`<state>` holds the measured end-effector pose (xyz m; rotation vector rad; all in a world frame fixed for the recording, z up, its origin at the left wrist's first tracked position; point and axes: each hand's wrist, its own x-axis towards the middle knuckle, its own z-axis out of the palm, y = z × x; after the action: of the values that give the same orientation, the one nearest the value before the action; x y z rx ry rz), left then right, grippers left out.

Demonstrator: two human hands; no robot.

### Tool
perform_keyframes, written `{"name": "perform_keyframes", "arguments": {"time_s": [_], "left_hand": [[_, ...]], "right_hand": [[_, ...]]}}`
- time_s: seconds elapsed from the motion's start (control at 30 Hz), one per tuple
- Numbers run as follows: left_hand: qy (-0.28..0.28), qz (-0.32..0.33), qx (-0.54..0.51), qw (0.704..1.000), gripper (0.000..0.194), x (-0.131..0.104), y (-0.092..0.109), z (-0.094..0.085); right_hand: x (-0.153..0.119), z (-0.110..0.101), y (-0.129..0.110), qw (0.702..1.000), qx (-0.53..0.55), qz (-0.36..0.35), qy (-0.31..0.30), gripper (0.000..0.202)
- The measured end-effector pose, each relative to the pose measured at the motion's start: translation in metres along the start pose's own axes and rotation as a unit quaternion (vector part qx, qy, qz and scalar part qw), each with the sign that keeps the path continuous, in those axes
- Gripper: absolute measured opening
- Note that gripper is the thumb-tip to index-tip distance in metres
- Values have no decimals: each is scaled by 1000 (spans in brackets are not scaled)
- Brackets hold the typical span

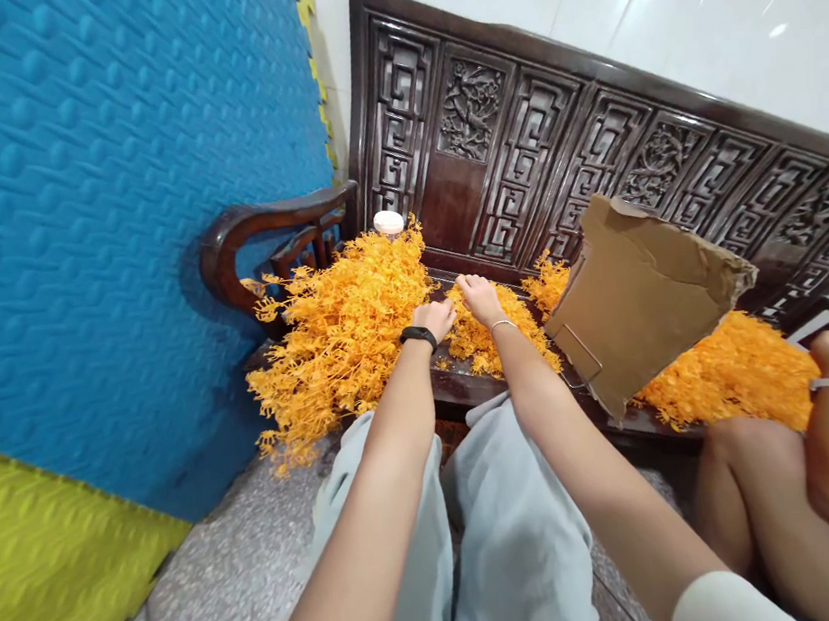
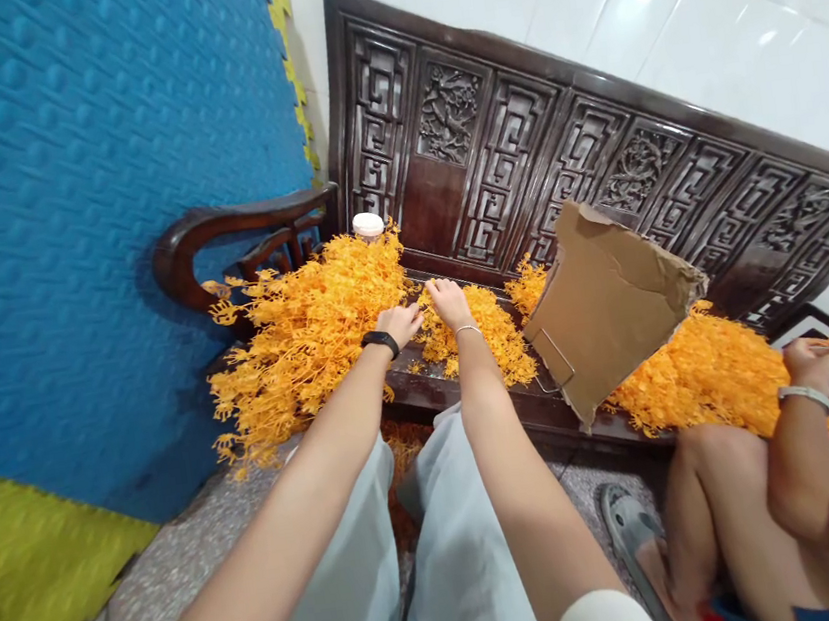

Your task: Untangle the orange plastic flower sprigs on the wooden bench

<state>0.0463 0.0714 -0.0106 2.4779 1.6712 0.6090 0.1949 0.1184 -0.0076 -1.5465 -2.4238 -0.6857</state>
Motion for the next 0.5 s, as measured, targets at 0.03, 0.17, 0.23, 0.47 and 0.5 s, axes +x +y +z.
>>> {"name": "perform_keyframes", "arguments": {"time_s": [0.03,0.17,0.23,0.47,0.5], "left_hand": [[0,3,-1,1000,39,1,2,1],[2,7,-8,1000,38,5,9,5],[5,5,-12,1000,38,6,12,7],[20,-8,-28,999,41,8,27,9],[22,-9,-30,999,41,8,29,9]], "right_hand": [[0,-1,3,1000,-2,2,2,35],[1,-9,16,999,-18,23,14,33],[2,-16,22,998,-23,45,32,31],[6,-44,33,991,-6,109,81,27],[7,-47,33,991,-2,107,84,27]]}}
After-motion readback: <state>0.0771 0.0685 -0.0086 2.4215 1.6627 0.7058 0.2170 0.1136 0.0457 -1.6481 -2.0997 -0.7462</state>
